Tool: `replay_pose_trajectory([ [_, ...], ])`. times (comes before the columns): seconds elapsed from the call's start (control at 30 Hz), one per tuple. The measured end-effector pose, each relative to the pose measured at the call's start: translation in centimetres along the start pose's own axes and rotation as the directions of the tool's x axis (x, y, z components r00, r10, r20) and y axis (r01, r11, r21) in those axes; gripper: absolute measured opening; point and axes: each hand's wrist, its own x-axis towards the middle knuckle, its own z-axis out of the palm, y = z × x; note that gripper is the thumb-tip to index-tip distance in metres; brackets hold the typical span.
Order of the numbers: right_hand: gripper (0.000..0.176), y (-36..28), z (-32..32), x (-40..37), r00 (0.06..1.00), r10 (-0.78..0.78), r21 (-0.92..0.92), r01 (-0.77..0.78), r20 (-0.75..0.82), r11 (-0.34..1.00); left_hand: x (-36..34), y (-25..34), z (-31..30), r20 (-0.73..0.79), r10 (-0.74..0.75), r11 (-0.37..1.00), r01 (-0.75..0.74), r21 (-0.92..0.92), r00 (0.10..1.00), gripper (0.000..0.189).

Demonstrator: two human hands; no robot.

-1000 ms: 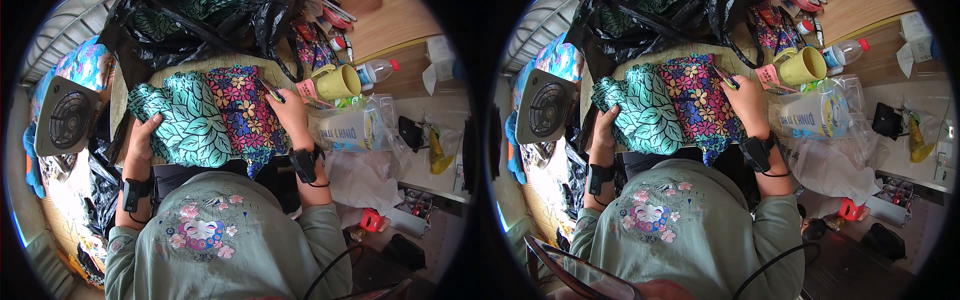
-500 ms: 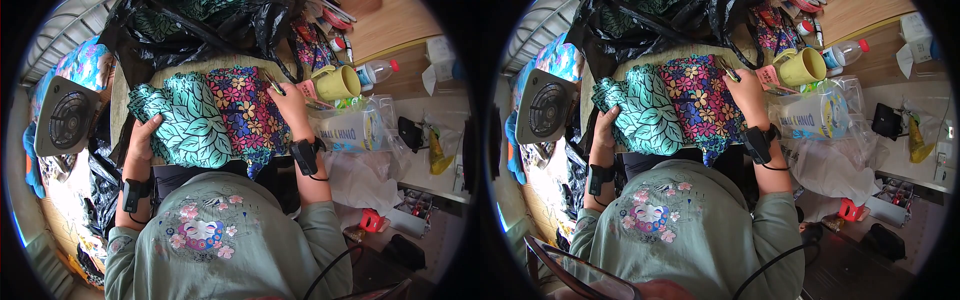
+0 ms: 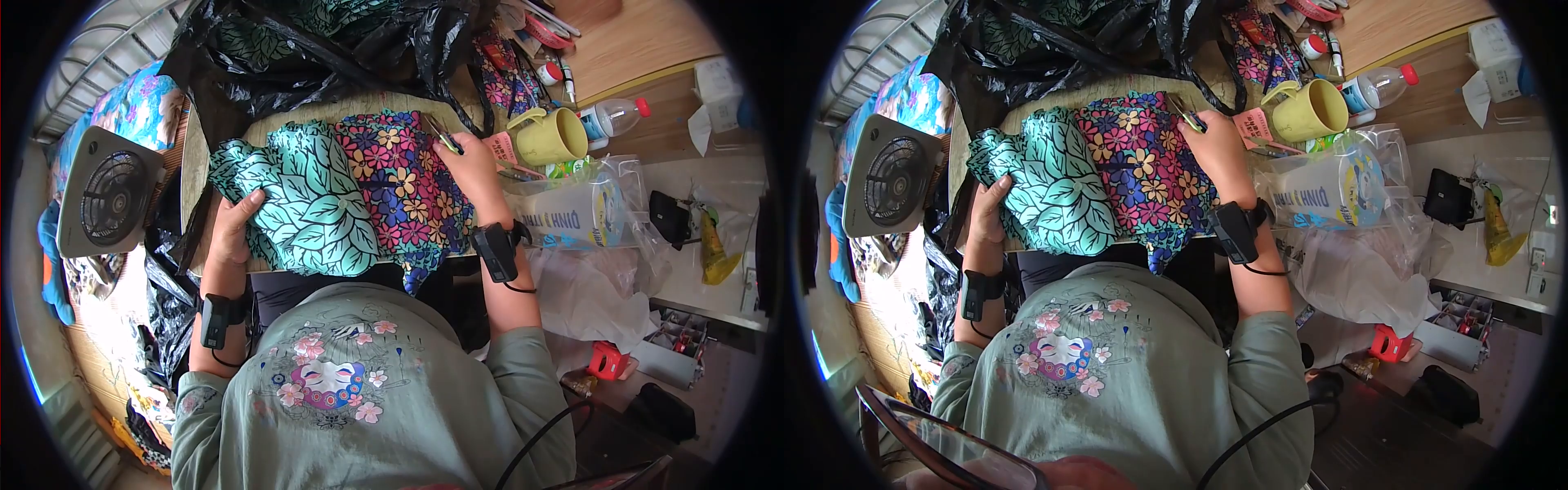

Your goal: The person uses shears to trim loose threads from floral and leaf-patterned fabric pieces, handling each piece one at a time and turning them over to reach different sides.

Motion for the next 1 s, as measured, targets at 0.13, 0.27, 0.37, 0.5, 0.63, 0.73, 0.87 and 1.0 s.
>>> replay_pose_trajectory([
  [0.13,0.032,0.04,-0.07,-0.28,0.999,0.0,-0.011,0.0,-0.033,1.0,0.04,0.05,-0.07,0.007,0.001,1.0,-0.001,0.009,1.0,0.039],
  [0.27,0.032,0.62,0.18,-0.13,0.998,-0.006,-0.038,0.003,-0.069,0.999,0.03,0.06,-0.07,0.012,-0.01,1.0,0.009,0.01,1.0,0.04],
  [0.37,0.032,0.22,0.05,-0.08,0.998,-0.003,-0.053,-0.001,-0.064,0.999,0.01,0.11,0.04,0.006,-0.006,1.0,0.006,0.008,1.0,0.04],
  [0.5,0.031,-0.25,-0.03,-0.13,0.999,0.02,-0.04,-0.021,-0.025,0.999,0.04,-0.03,-0.06,0.003,-0.006,1.0,0.006,0.003,1.0,0.04],
  [0.63,0.031,-0.02,0.21,-0.06,1.0,0.007,0.025,-0.006,-0.027,1.0,0.05,0.0,-0.13,0.005,-0.008,1.0,0.008,0.008,1.0,0.041],
  [0.73,0.031,0.21,0.25,-0.33,0.997,-0.038,0.103,0.044,-0.061,0.994,0.07,0.03,-0.11,0.009,-0.006,1.0,0.006,0.021,1.0,0.041],
  [0.87,0.032,-0.03,-0.04,-0.54,0.999,-0.001,0.065,0.004,-0.05,0.998,0.0,0.07,-0.02,0.006,-0.009,1.0,0.009,0.023,1.0,0.041],
  [1.0,0.032,0.23,0.16,-0.73,0.995,-0.034,0.035,0.038,-0.097,0.999,-0.15,0.3,0.55,-0.005,0.004,0.999,-0.004,0.034,1.0,0.035],
])
